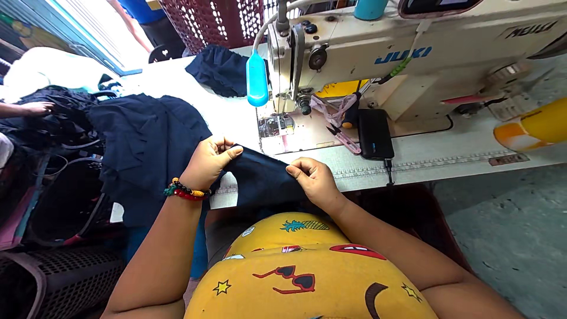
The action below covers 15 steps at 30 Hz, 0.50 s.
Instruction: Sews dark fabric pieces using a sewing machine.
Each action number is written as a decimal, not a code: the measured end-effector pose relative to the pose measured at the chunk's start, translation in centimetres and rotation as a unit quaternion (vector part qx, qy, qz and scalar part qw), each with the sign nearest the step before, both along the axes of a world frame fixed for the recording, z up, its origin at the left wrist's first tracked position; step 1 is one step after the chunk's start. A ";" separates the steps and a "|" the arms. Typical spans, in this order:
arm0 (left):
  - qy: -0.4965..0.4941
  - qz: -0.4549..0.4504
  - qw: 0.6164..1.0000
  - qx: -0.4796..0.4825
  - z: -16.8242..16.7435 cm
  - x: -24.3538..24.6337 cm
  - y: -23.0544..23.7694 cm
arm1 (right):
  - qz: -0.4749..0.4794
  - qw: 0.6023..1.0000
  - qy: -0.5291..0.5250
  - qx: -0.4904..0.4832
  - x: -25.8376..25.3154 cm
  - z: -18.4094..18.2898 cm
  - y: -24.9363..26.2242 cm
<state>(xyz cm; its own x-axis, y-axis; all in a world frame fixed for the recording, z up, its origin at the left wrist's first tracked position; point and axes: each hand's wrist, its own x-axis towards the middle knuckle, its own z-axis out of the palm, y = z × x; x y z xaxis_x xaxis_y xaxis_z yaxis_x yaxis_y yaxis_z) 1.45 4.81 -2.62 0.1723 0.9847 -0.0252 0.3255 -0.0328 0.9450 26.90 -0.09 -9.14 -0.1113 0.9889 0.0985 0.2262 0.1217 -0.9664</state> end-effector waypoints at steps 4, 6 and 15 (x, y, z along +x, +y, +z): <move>0.066 0.036 0.996 0.049 -1.0 0.3 -1.1 | -0.016 0.994 -0.085 0.068 -0.1 0.0 -0.1; 0.156 0.079 0.977 0.126 -1.4 0.5 -2.1 | -0.006 0.978 -0.146 0.150 -0.6 0.5 -0.2; 0.304 0.149 0.794 0.505 2.5 -2.3 -2.2 | 0.141 0.977 -0.064 0.143 -4.6 5.3 0.1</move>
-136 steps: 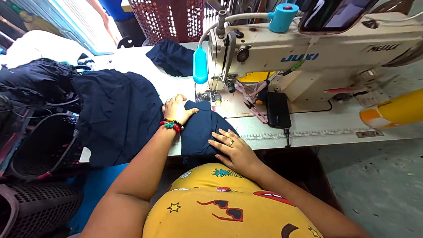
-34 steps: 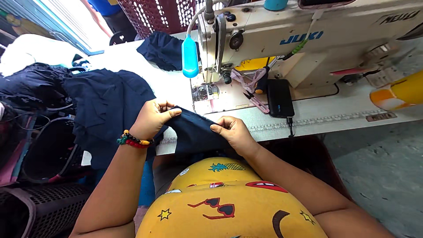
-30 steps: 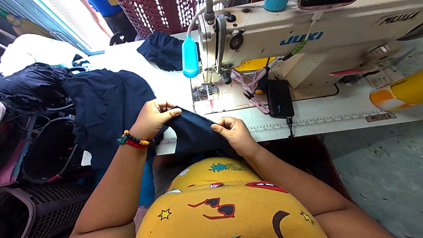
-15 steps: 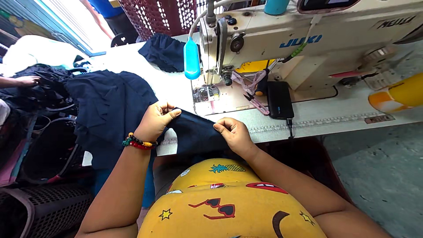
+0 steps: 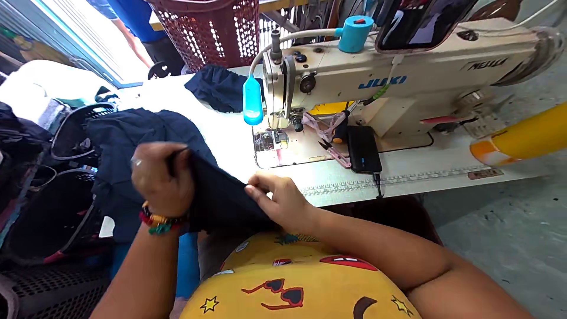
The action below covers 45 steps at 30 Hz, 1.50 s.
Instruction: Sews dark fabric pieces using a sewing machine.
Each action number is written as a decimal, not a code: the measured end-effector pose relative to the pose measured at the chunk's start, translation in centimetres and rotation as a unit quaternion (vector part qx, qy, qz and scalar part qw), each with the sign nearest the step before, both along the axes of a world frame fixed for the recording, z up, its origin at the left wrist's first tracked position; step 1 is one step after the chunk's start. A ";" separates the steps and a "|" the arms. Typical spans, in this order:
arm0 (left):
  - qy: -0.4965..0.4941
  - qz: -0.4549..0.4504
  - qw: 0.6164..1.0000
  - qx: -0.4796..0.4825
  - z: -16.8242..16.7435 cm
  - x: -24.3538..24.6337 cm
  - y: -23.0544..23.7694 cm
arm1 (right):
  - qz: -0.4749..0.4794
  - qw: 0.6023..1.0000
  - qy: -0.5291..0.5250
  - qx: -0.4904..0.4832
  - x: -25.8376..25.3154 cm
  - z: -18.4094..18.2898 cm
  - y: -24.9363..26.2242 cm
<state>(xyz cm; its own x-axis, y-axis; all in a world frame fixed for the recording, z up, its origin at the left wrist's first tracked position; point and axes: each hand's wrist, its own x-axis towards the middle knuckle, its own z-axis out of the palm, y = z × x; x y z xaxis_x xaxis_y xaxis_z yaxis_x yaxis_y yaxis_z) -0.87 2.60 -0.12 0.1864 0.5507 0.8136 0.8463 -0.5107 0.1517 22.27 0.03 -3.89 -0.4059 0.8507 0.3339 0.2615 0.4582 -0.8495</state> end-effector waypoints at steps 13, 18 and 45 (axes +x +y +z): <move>0.254 -0.085 0.893 -0.363 -8.5 8.1 12.9 | -0.153 0.938 -0.287 0.121 6.2 -6.9 3.4; 0.227 -0.083 0.895 -0.374 -8.3 7.7 13.7 | -0.070 0.942 -0.282 0.169 7.8 -7.7 3.4; 0.070 -0.107 0.911 -0.392 -10.3 9.0 8.3 | -0.045 0.923 -0.373 0.080 6.3 -6.2 5.6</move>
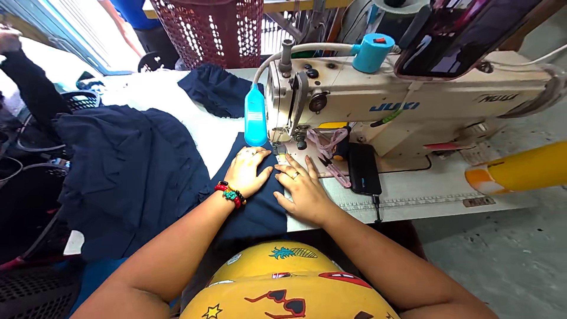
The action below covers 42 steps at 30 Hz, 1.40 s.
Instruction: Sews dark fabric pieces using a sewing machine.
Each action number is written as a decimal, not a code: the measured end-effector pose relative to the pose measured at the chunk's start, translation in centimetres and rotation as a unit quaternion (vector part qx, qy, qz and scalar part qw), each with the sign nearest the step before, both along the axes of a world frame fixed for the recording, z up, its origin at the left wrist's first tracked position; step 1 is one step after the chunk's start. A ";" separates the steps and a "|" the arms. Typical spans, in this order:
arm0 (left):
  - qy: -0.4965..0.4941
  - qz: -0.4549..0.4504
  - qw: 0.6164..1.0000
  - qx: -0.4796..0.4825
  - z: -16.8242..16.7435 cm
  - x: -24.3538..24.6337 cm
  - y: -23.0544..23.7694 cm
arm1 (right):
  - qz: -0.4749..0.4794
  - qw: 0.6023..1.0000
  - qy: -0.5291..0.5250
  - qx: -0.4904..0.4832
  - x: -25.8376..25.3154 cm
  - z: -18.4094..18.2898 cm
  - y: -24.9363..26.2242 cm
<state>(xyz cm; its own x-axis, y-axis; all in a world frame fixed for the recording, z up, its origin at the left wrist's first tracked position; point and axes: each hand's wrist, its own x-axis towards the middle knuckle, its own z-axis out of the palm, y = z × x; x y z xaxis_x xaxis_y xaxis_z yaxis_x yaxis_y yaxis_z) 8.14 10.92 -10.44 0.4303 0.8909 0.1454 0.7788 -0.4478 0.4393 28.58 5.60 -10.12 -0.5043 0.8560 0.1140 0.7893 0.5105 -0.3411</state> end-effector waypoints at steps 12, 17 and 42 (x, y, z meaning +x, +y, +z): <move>-0.009 -0.001 1.000 -0.002 0.0 0.0 1.6 | -0.033 0.999 -0.012 -0.025 -0.5 0.3 0.5; -0.011 -0.020 1.000 0.018 -0.3 -0.1 1.7 | -0.029 0.999 -0.007 -0.021 -0.5 0.2 0.4; 0.012 -0.018 1.000 -0.018 0.4 0.0 1.9 | -0.388 0.900 -0.042 0.195 22.1 0.5 -1.1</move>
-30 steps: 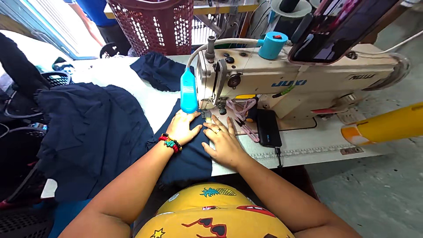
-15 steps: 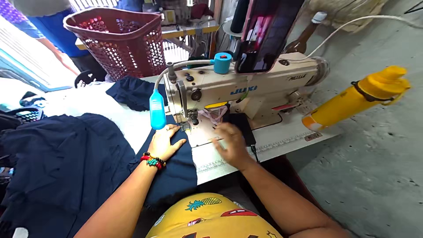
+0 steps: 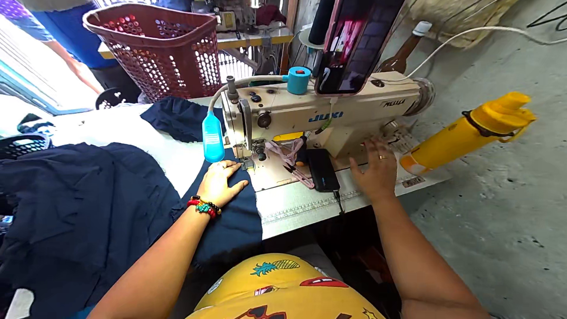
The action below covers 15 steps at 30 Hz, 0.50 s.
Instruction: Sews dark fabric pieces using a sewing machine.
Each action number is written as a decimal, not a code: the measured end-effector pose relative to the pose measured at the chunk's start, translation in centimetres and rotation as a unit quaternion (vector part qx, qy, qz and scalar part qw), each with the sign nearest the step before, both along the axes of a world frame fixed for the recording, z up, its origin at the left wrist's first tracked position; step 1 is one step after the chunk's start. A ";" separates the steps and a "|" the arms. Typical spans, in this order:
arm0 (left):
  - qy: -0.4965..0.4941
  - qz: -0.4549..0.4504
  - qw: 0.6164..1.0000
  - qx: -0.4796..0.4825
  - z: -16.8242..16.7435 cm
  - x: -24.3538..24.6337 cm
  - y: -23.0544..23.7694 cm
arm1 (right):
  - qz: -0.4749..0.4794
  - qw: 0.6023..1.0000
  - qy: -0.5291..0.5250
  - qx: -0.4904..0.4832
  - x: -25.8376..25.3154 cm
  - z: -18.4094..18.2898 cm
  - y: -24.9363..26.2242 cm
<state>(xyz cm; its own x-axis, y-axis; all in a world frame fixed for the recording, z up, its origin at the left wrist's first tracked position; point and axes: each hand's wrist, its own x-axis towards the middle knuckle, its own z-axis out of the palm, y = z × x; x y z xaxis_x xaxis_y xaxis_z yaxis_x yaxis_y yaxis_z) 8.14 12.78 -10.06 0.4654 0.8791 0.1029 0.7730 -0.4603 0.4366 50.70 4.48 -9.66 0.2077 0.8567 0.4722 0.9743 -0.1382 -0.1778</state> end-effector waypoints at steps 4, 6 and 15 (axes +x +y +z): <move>-0.013 -0.010 0.999 0.038 -0.4 -0.2 -0.1 | 0.005 1.000 0.006 -0.002 0.0 -0.3 0.4; -0.014 -0.008 0.999 0.043 -0.5 -0.1 -0.2 | 0.005 1.000 0.003 0.005 0.0 -0.4 0.4; -0.016 -0.017 0.998 0.062 -0.5 0.0 -0.3 | -0.015 0.999 -0.010 0.028 -0.3 -0.4 0.3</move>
<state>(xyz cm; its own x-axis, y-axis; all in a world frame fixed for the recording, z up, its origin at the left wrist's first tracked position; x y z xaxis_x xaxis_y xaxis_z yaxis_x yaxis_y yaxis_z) 8.09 12.50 -10.54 0.4896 0.8425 0.2250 0.7421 -0.5380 0.3998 50.40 4.76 -10.06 0.2225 0.8225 0.5234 0.9735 -0.1578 -0.1657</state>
